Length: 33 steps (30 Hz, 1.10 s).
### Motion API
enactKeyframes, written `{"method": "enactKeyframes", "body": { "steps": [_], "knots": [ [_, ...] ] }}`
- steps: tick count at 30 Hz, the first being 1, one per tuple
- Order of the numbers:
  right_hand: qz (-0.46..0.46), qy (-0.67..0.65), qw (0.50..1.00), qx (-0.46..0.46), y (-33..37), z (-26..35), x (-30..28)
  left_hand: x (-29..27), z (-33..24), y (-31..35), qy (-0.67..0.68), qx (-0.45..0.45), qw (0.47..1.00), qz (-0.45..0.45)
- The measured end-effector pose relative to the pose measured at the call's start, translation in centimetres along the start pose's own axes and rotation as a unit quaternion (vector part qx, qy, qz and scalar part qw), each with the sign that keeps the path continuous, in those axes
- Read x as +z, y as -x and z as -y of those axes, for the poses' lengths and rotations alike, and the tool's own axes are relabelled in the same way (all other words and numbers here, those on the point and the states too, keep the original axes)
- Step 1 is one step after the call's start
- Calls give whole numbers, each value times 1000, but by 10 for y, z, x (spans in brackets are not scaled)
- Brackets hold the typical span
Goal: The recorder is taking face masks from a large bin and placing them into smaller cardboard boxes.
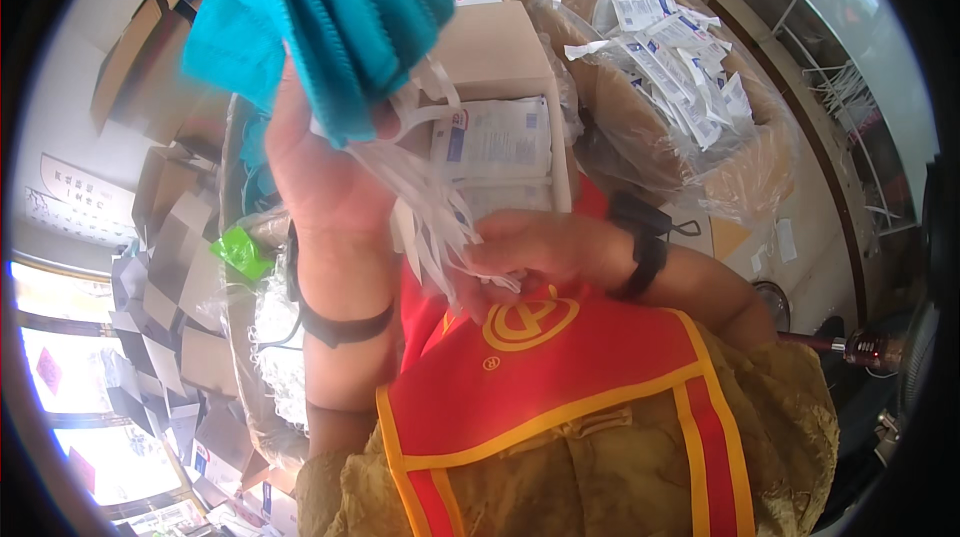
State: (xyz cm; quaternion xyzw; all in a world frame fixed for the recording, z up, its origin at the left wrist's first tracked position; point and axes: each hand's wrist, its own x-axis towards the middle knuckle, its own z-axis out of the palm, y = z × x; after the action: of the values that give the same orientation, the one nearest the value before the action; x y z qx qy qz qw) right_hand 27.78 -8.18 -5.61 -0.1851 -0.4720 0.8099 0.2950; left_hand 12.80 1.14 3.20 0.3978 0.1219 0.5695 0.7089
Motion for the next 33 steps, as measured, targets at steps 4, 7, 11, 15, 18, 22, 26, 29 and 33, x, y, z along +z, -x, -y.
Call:
{"method": "enactKeyframes", "body": {
  "steps": [4, 7, 11, 15, 18, 22, 26, 29, 33],
  "knots": [
    [45, 3, 998, -39, -5, 10, 0, 21, 11, 10, 45, -39, 996, 62],
    [59, 27, 998, -25, -8, 19, 5, 35, 16, 10, 54, -39, 992, -106],
    [56, 57, 996, 32, 0, 19, 16, 7, 8, -1, 76, -22, 994, 82],
    [30, -16, 999, 14, -2, 1, 19, 1, 3, -4, 71, -39, 996, 42],
    [28, 1, 1000, -5, -3, 5, 20, 6, 11, -3, 63, -42, 997, -14],
    [56, 12, 998, 12, 2, 3, 20, -4, 6, -16, 96, -30, 993, -58],
    [-15, 20, 996, 91, 24, 5, 7, -60, -35, -29, 130, -31, 971, 201],
    [-86, 62, 993, 61, 38, 0, -10, -40, -57, -30, 186, -29, 976, 112],
    [-110, 105, 987, 46, 46, 16, -20, -53, -48, -6, 128, 1, 988, 87]
  ]
}}
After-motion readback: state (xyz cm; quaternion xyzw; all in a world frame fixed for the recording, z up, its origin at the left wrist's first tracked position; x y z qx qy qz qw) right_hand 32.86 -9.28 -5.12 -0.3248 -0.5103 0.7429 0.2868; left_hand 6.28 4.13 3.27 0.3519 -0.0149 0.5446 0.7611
